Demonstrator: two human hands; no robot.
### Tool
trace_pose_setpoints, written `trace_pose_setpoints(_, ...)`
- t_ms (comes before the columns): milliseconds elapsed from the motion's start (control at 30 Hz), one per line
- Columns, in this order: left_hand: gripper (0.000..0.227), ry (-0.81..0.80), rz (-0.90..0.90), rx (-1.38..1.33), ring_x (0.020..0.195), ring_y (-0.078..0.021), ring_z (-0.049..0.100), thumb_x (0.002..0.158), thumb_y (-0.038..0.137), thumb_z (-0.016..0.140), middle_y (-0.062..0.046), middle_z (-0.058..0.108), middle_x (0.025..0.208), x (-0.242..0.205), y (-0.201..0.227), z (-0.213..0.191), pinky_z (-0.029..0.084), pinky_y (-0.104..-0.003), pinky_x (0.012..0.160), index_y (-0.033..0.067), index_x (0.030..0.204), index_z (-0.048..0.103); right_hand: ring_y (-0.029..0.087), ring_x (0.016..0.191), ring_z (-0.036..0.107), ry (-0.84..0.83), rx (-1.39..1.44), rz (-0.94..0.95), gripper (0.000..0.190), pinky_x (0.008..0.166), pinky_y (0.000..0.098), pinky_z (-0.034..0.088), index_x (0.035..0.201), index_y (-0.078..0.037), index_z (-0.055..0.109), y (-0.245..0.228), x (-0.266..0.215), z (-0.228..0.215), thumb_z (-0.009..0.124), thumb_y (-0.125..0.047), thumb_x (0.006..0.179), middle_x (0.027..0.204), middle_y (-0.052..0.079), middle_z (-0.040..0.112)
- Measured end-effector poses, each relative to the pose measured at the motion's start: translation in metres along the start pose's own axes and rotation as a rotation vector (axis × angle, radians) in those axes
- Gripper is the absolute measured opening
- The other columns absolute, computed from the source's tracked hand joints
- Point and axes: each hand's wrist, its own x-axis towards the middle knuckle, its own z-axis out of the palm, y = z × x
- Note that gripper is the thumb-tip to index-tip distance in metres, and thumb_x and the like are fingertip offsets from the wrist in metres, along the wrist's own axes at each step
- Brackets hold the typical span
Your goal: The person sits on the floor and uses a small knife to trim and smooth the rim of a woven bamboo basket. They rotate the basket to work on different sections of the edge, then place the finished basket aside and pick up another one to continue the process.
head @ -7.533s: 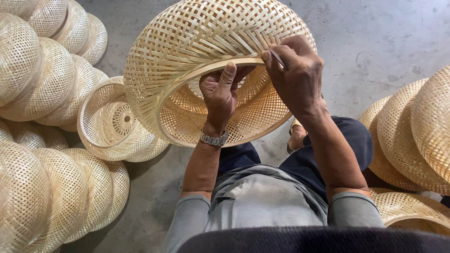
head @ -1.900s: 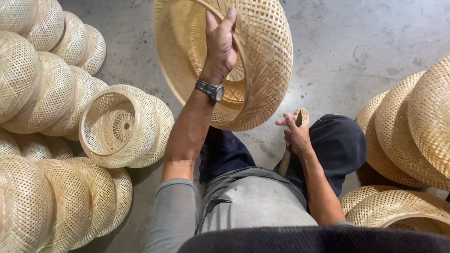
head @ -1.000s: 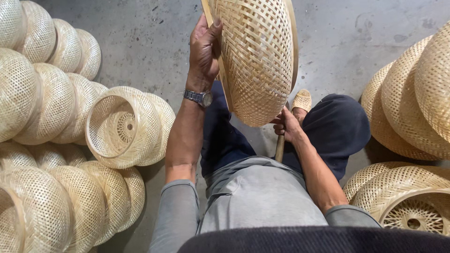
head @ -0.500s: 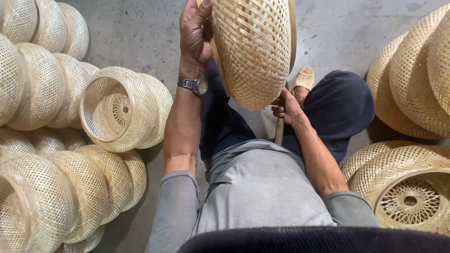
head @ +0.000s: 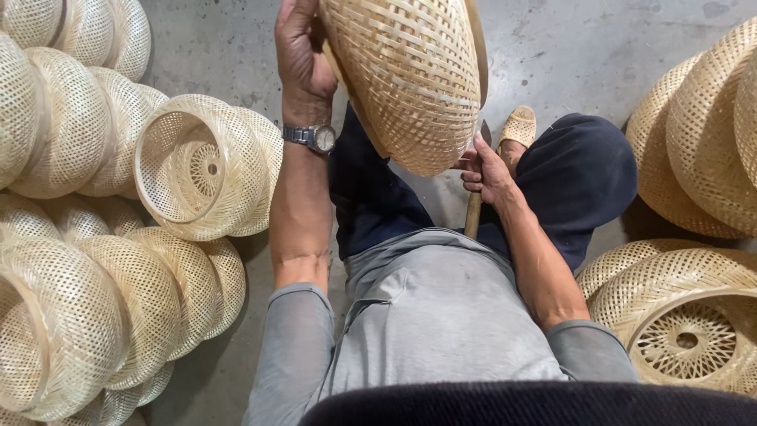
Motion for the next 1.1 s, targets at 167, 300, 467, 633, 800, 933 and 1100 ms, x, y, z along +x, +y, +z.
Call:
trace_pose_setpoints(167,0.029,0.035,-0.001,-0.091,0.11,-0.0201,0.071,0.108,0.012,0.064,-0.011,0.072,0.121,-0.017,0.022,-0.004,0.06,-0.034,0.101,-0.0017,0.133,0.059,0.003,0.045,0.032,-0.136,0.174,0.091,0.058,0.037,0.0175,0.026,0.09,-0.013,0.061,-0.005,0.019,-0.007,0.053,-0.07,0.103,0.083,0.002,0.064)
trace_pose_setpoints(300,0.032,0.117,0.018,-0.13,0.117,-0.0253,0.071,0.106,0.016,0.065,-0.016,0.071,0.125,-0.04,0.036,0.003,0.061,-0.04,0.103,-0.0015,0.133,0.06,0.005,0.044,0.034,-0.175,0.262,0.14,0.057,0.036,0.0181,0.024,0.087,-0.019,0.06,-0.001,0.041,0.007,0.049,-0.073,0.102,0.066,-0.004,0.055)
trace_pose_setpoints(467,0.042,0.105,0.039,-0.194,0.121,-0.0296,0.069,0.11,0.03,0.058,-0.021,0.067,0.133,-0.075,0.047,0.03,0.061,-0.042,0.102,0.0008,0.141,0.057,0.013,0.06,0.063,-0.393,0.304,0.028,0.067,0.051,0.0283,0.051,0.107,-0.016,0.07,0.008,0.055,0.041,0.046,-0.077,0.094,0.08,0.001,0.07)
trace_pose_setpoints(633,0.054,0.238,0.074,0.083,0.134,-0.0305,0.061,0.112,0.04,0.044,-0.016,0.058,0.15,-0.123,0.058,0.051,0.059,-0.046,0.107,0.0068,0.155,0.046,0.022,0.122,0.068,-0.286,0.197,-0.212,0.063,0.108,0.0429,0.056,0.14,-0.006,0.064,-0.006,0.065,0.054,0.071,-0.051,0.095,0.137,0.011,0.069)
trace_pose_setpoints(800,0.058,0.268,0.048,0.281,0.135,-0.0292,0.061,0.11,0.045,0.041,-0.014,0.056,0.149,-0.143,0.078,0.037,0.059,-0.049,0.109,0.0072,0.154,0.043,0.026,0.114,0.073,-0.279,0.272,-0.377,0.062,0.103,0.0431,0.059,0.126,0.0,0.072,-0.053,0.055,0.036,0.084,-0.041,0.082,0.129,0.014,0.074)
trace_pose_setpoints(933,0.058,0.311,0.086,0.249,0.133,-0.0293,0.061,0.11,0.044,0.041,-0.015,0.057,0.148,-0.151,0.06,0.018,0.059,-0.048,0.108,0.0068,0.154,0.043,0.025,0.127,0.066,-0.233,0.222,-0.436,0.065,0.111,0.0436,0.056,0.14,0.0,0.059,-0.084,0.035,0.021,0.086,-0.037,0.095,0.141,0.014,0.065)
trace_pose_setpoints(1100,0.057,0.342,0.054,0.177,0.131,-0.0294,0.062,0.11,0.044,0.041,-0.015,0.057,0.147,-0.161,0.022,0.01,0.06,-0.048,0.106,0.0063,0.154,0.043,0.026,0.124,0.065,-0.179,0.046,-0.571,0.083,0.108,0.0453,0.054,0.146,-0.003,0.056,-0.089,0.014,-0.008,0.086,-0.049,0.084,0.138,0.011,0.064)
